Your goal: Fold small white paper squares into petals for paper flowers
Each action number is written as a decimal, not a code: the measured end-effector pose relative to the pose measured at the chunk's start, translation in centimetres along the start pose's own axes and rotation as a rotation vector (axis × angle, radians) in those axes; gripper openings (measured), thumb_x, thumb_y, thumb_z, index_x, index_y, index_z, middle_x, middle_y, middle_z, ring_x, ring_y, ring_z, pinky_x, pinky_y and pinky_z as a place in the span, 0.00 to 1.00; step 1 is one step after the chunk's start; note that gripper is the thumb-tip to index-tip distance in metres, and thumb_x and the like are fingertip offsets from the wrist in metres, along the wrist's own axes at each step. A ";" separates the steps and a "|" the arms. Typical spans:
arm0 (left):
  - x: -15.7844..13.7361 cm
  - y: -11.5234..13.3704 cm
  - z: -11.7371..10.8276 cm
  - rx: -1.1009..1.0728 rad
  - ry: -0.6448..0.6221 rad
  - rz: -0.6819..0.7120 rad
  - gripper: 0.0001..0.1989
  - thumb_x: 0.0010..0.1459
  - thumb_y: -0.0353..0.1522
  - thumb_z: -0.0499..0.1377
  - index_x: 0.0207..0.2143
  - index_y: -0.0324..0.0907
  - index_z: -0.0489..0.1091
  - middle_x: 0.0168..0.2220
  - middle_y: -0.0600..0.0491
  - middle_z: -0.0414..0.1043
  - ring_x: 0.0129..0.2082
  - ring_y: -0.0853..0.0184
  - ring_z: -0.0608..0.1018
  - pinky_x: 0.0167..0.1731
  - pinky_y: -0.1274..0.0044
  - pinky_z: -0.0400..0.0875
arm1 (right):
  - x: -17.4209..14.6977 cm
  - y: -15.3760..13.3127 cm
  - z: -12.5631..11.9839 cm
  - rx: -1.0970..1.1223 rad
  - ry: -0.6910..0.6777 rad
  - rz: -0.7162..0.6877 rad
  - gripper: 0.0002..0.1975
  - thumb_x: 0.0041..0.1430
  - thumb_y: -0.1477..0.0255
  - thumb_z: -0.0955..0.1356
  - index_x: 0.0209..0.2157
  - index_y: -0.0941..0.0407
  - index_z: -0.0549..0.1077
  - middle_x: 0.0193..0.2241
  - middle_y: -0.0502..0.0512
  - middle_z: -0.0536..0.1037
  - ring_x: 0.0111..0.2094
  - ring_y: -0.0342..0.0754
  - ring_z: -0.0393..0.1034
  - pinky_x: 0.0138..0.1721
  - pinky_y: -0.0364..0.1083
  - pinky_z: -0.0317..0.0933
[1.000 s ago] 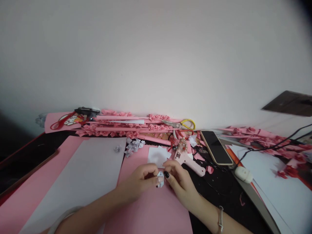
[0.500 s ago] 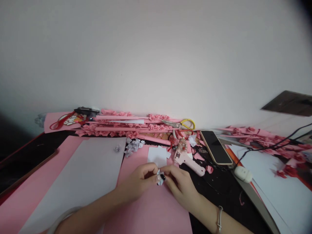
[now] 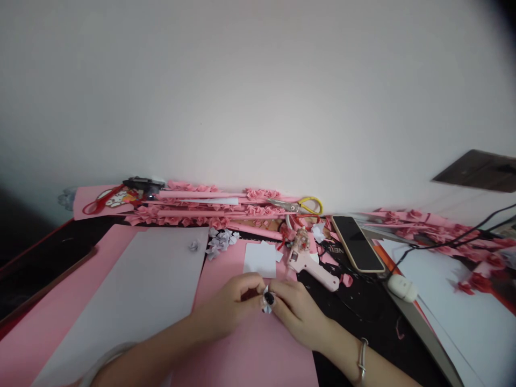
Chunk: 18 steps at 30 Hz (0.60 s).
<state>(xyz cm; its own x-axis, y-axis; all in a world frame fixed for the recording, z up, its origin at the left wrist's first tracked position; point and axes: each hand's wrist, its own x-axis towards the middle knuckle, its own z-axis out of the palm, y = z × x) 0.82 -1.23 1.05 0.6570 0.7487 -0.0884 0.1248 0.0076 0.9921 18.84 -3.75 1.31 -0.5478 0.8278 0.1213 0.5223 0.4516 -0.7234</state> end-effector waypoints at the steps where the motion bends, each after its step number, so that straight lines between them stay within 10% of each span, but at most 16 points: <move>1: 0.0 0.0 0.0 0.005 -0.002 0.013 0.12 0.56 0.35 0.53 0.22 0.41 0.56 0.21 0.61 0.50 0.22 0.73 0.55 0.23 0.79 0.50 | 0.0 0.0 0.0 0.013 -0.004 -0.001 0.12 0.66 0.71 0.57 0.28 0.56 0.63 0.23 0.48 0.63 0.24 0.43 0.56 0.27 0.42 0.50; 18: -0.1 -0.8 -0.5 -0.226 -0.126 -0.148 0.17 0.58 0.45 0.53 0.27 0.40 0.62 0.17 0.62 0.58 0.14 0.78 0.58 0.14 0.83 0.51 | 0.3 0.2 -0.3 0.101 0.013 0.015 0.17 0.66 0.70 0.55 0.25 0.58 0.64 0.19 0.46 0.59 0.20 0.42 0.52 0.23 0.42 0.49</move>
<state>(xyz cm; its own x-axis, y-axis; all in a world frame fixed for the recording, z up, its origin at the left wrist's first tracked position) 0.31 -0.94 0.35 0.7332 0.6400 -0.2297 0.0665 0.2687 0.9609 19.01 -3.33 1.37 -0.5312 0.8389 0.1183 0.4616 0.4037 -0.7899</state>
